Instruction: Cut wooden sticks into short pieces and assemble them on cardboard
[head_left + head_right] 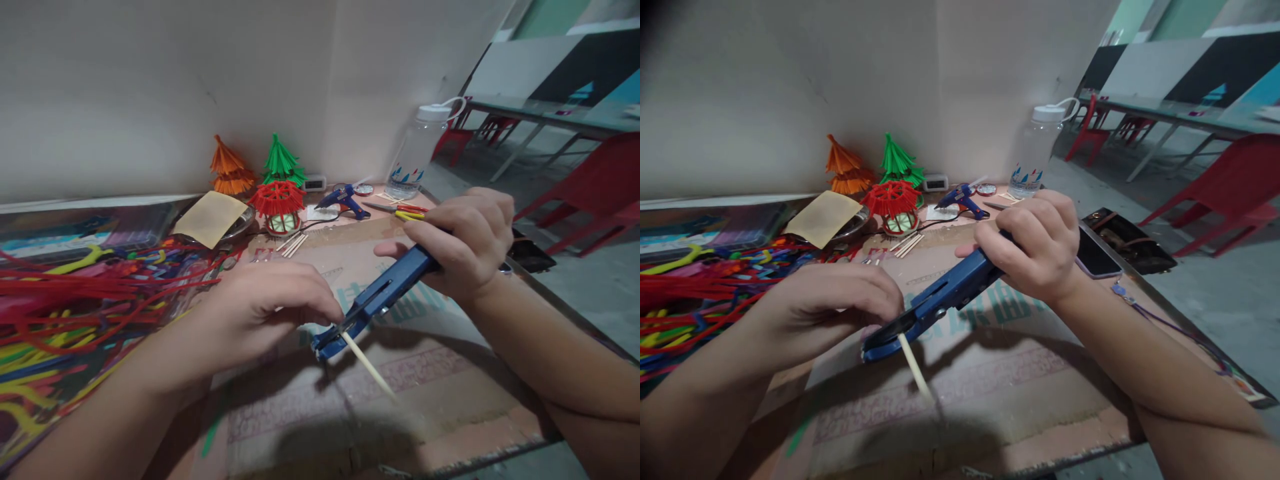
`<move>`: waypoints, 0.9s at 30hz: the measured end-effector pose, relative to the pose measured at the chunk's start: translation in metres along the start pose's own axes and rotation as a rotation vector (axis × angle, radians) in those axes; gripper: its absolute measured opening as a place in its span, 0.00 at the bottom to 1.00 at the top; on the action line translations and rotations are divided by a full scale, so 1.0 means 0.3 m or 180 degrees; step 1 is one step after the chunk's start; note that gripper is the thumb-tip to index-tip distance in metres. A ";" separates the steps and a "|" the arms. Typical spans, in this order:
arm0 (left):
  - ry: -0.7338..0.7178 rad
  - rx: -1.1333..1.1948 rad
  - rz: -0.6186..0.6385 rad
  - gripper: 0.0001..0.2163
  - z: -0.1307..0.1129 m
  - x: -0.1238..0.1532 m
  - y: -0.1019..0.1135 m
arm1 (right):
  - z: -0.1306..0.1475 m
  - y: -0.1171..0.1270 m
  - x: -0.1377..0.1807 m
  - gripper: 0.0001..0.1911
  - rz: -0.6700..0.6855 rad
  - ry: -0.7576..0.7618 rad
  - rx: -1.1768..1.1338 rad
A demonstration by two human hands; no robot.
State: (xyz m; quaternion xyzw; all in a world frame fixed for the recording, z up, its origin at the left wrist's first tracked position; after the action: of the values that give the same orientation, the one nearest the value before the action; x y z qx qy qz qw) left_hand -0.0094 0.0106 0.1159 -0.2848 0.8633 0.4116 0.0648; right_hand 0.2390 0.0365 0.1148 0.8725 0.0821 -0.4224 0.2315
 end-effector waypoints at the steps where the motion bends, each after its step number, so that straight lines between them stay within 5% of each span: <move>1: 0.0006 0.0003 -0.0001 0.12 0.000 0.000 0.000 | -0.001 -0.002 -0.001 0.13 0.0020 -0.0007 0.0027; 27: 0.0140 -0.0169 -0.0035 0.11 0.006 -0.002 -0.003 | -0.004 -0.005 0.006 0.14 -0.0032 0.0159 -0.0075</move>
State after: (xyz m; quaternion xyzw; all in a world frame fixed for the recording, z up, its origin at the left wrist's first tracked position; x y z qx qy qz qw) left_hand -0.0087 0.0119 0.1143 -0.3001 0.8517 0.4276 0.0405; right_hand 0.2405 0.0383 0.1136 0.8795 0.0973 -0.4006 0.2376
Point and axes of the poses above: each hand's wrist, its own x-axis away from the middle knuckle, its own y-axis out of the back of the hand, z = x × y, the point moved 3 cm from there along -x, towards the middle knuckle, and after that the axes turned 7 degrees about z, right-handed, at the moved point
